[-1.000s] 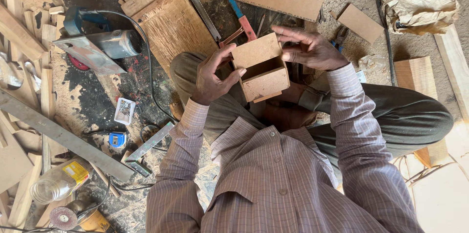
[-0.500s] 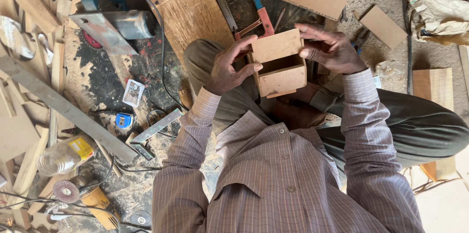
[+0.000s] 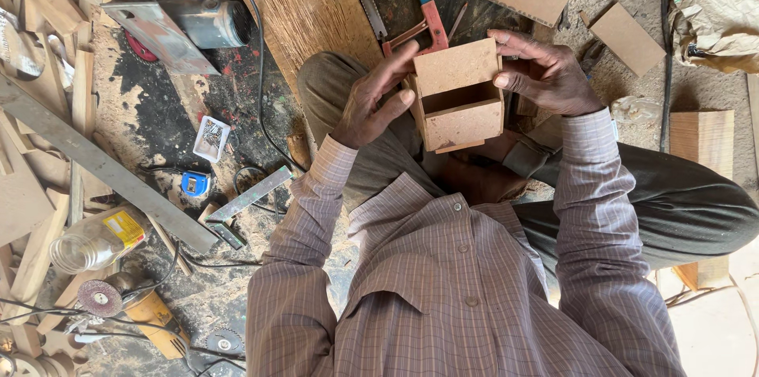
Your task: The person is assembling small wooden boxes. They measure and mark a piece of wood, cut it with a jigsaw, and then fit it into a partially assembled box. They also use a pencil to mark the box.
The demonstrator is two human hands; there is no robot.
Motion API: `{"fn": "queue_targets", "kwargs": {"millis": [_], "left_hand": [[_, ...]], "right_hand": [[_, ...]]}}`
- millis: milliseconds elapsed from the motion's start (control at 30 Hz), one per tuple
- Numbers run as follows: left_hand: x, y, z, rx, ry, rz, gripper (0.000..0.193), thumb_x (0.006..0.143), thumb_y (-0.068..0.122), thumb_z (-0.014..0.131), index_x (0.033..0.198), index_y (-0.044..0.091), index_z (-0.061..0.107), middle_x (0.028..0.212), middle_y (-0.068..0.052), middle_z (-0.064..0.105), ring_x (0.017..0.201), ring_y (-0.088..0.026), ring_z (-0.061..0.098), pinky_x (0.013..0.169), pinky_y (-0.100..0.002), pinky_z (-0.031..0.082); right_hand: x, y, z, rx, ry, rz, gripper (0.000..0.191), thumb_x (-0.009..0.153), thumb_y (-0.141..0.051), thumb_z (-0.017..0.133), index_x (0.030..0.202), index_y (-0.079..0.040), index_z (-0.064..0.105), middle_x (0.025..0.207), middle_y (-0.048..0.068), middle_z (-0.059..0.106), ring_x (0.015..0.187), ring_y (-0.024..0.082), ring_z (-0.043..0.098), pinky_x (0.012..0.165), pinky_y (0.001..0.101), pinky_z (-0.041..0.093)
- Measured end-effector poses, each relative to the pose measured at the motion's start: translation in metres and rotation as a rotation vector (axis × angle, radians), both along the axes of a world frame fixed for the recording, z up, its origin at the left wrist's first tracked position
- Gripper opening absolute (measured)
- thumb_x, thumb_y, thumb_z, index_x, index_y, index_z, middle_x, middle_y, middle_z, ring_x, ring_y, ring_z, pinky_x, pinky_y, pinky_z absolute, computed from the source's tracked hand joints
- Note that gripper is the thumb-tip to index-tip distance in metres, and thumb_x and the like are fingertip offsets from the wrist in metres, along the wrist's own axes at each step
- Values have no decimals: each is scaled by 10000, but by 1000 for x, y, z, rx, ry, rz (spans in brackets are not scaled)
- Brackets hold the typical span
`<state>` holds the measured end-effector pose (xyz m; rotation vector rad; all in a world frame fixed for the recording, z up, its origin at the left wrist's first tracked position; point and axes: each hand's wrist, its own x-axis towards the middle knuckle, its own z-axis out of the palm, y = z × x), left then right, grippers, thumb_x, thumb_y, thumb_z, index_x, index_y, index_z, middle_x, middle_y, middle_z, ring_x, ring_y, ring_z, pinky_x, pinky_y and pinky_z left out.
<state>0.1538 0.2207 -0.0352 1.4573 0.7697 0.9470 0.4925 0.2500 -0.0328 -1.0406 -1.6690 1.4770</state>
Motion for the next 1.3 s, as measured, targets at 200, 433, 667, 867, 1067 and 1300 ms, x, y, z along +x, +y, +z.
{"fn": "queue_targets", "kwargs": {"millis": [200, 433, 667, 867, 1067, 1300], "left_hand": [[8, 0, 0, 282, 182, 125, 748, 1015, 346, 757, 1581, 50, 368, 1598, -177, 477, 1459, -317, 546, 1253, -495, 465], [12, 1, 2, 309, 278, 191, 667, 980, 301, 817, 1504, 41, 496, 1491, -176, 606, 1385, -311, 631, 1152, -439, 575], [12, 0, 1, 297, 270, 201, 634, 963, 242, 837, 1470, 34, 516, 1443, -170, 643, 1279, -278, 704, 1087, -413, 609], [13, 1, 3, 279, 235, 186, 633, 965, 225, 838, 1476, 39, 514, 1433, -165, 652, 1275, -281, 712, 1094, -410, 608], [13, 1, 4, 271, 248, 188, 635, 948, 202, 846, 1467, 32, 520, 1417, -173, 659, 1263, -282, 713, 1078, -411, 611], [13, 2, 0, 300, 250, 184, 643, 946, 200, 847, 1467, 34, 508, 1415, -178, 653, 1263, -282, 707, 1076, -412, 616]], "right_hand": [[-2, 3, 1, -22, 50, 15, 597, 967, -187, 766, 1514, -83, 552, 1374, 103, 689, 1263, 191, 669, 1120, 392, 571], [-1, 3, 1, 4, 64, 34, 606, 971, -208, 770, 1522, -79, 550, 1393, 123, 682, 1306, 211, 651, 1152, 402, 535], [1, 4, -4, -16, 42, 40, 642, 949, -262, 787, 1520, -83, 554, 1373, 122, 697, 1282, 209, 660, 1138, 399, 528], [1, 4, -2, -3, 8, 43, 654, 951, -245, 778, 1534, -85, 528, 1400, 117, 679, 1320, 211, 642, 1149, 401, 519], [-2, 1, 2, 3, 1, 33, 648, 967, -231, 758, 1551, -89, 516, 1398, 114, 687, 1306, 210, 643, 1149, 407, 513], [-3, -3, 4, -64, 90, 22, 610, 1007, -268, 725, 1549, -96, 502, 1438, 110, 645, 1334, 208, 613, 1144, 409, 517]]}}
